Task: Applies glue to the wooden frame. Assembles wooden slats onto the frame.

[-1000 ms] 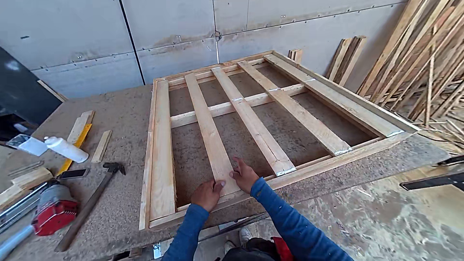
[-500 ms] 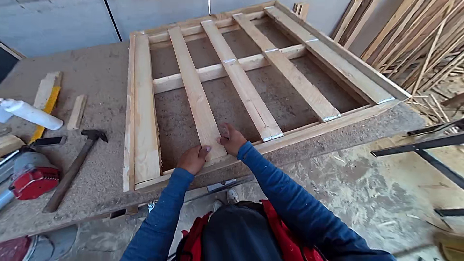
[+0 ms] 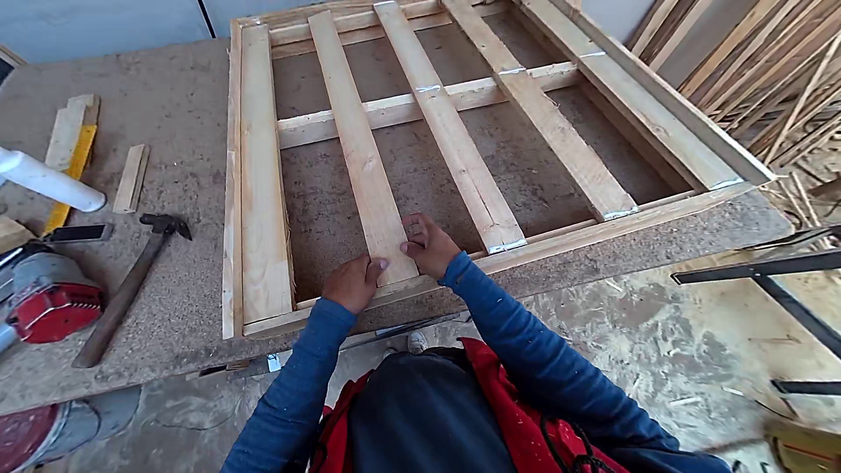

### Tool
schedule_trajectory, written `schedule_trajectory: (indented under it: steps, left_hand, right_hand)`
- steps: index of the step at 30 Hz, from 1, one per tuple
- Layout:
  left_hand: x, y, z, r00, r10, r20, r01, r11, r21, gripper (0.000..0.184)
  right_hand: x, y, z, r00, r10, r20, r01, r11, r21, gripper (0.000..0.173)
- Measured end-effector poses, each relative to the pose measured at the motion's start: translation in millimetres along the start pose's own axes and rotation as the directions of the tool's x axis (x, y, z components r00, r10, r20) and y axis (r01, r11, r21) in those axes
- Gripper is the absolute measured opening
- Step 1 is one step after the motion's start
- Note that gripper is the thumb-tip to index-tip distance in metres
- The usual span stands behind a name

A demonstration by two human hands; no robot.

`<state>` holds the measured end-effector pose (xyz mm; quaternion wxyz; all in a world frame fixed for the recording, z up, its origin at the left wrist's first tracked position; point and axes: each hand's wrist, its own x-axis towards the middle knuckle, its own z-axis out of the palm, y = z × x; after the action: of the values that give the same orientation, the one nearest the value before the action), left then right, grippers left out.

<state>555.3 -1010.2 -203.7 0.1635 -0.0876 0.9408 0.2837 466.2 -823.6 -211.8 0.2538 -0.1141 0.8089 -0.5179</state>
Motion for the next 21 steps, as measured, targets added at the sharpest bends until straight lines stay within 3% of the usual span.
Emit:
schedule_trajectory:
  steps: [6, 10, 13, 16, 21]
  left_hand:
    - [2, -4, 11, 0.999, -0.035, 0.017, 0.035, 0.999, 0.041, 0.057]
    - [43, -16, 15, 1.000, -0.004, -0.029, 0.005, 1.000, 0.026, 0.061]
    - [43, -17, 17, 0.996, -0.024, -0.083, 0.018, 0.998, -0.062, 0.063]
    - [49, -21, 22, 0.992, -0.018, -0.128, -0.009, 0.979, -0.204, 0.083]
    - [54, -27, 27, 0.992, 0.051, -0.115, -0.076, 0.973, -0.220, 0.083]
  right_hand:
    - [-7, 6, 0, 1.000, 0.011, -0.010, -0.011, 1.000, -0.014, 0.063]
    - [37, 20, -4, 0.999, 0.046, 0.016, -0.045, 0.997, -0.061, 0.060]
    - [46, 25, -4, 0.998, 0.047, 0.031, -0.047, 0.999, 0.017, 0.063]
    - [47, 24, -5, 0.998, 0.047, 0.031, -0.048, 0.998, 0.051, 0.064]
    - [44, 26, -6, 0.996, 0.077, 0.039, -0.078, 0.996, 0.040, 0.062]
